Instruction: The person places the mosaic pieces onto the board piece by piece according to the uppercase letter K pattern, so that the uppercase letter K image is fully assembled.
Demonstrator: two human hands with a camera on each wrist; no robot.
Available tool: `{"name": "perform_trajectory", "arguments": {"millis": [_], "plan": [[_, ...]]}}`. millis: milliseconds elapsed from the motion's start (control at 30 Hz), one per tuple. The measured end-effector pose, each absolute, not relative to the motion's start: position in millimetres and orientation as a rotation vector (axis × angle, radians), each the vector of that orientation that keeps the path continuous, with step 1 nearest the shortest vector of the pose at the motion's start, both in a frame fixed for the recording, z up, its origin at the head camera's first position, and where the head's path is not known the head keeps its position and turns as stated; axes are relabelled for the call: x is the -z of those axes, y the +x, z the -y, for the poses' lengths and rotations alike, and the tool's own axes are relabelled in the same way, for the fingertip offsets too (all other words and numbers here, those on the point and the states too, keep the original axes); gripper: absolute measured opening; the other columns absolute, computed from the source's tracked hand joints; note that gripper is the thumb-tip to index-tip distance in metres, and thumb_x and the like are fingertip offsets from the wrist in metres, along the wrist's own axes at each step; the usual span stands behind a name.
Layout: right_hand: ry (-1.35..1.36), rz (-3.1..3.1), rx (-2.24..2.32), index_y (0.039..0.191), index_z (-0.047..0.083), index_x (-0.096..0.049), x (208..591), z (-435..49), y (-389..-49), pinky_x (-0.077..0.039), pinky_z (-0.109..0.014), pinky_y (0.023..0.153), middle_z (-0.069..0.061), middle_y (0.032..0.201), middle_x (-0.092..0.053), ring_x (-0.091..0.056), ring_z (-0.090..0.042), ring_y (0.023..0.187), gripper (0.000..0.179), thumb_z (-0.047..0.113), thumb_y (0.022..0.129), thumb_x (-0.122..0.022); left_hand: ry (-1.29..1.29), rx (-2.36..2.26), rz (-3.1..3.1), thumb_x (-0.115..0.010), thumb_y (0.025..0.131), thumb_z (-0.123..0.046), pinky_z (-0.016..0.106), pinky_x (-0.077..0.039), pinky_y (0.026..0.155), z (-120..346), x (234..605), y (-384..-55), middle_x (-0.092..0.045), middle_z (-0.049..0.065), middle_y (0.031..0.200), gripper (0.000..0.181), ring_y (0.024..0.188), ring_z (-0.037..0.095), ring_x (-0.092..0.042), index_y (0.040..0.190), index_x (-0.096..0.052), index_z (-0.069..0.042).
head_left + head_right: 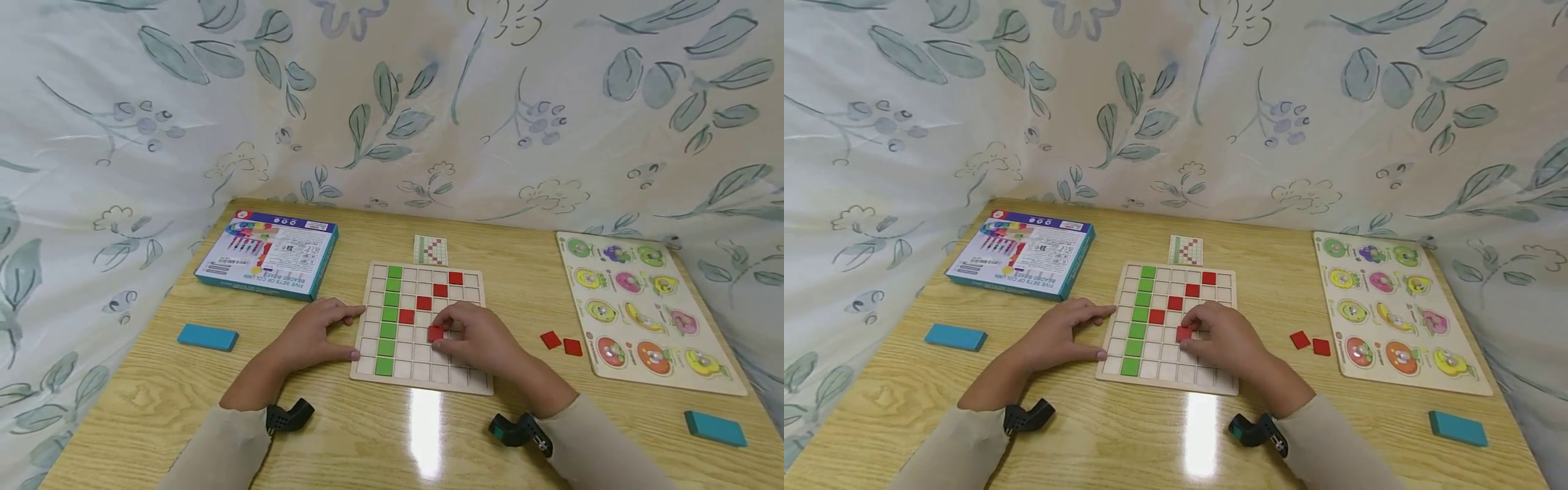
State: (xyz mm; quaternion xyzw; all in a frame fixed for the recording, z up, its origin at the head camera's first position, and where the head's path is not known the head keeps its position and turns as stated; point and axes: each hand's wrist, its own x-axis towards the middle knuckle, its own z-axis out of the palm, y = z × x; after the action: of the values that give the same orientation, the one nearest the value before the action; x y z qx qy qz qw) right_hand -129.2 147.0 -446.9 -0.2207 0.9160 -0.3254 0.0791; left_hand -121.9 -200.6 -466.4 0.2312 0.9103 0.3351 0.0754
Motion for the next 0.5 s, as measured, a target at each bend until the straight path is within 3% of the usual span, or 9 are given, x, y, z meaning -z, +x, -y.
{"name": "perform_trajectory", "arguments": {"millis": [500], "plan": [[-0.707, -2.779, 0.853, 0.106, 0.021, -0.076, 444, -127, -131, -0.052, -0.041, 0.089, 0.009, 0.102, -0.068, -0.060, -0.015, 0.092, 0.023, 0.026, 0.088, -0.090, 0.705, -1.005, -2.735, -0.094, 0.082, -0.046, 0.040, -0.044, 0.090, 200, 468, -122, -0.057, -0.013, 0.105, 0.077, 0.098, 0.013, -0.051, 0.150, -0.066, -0.022]]}}
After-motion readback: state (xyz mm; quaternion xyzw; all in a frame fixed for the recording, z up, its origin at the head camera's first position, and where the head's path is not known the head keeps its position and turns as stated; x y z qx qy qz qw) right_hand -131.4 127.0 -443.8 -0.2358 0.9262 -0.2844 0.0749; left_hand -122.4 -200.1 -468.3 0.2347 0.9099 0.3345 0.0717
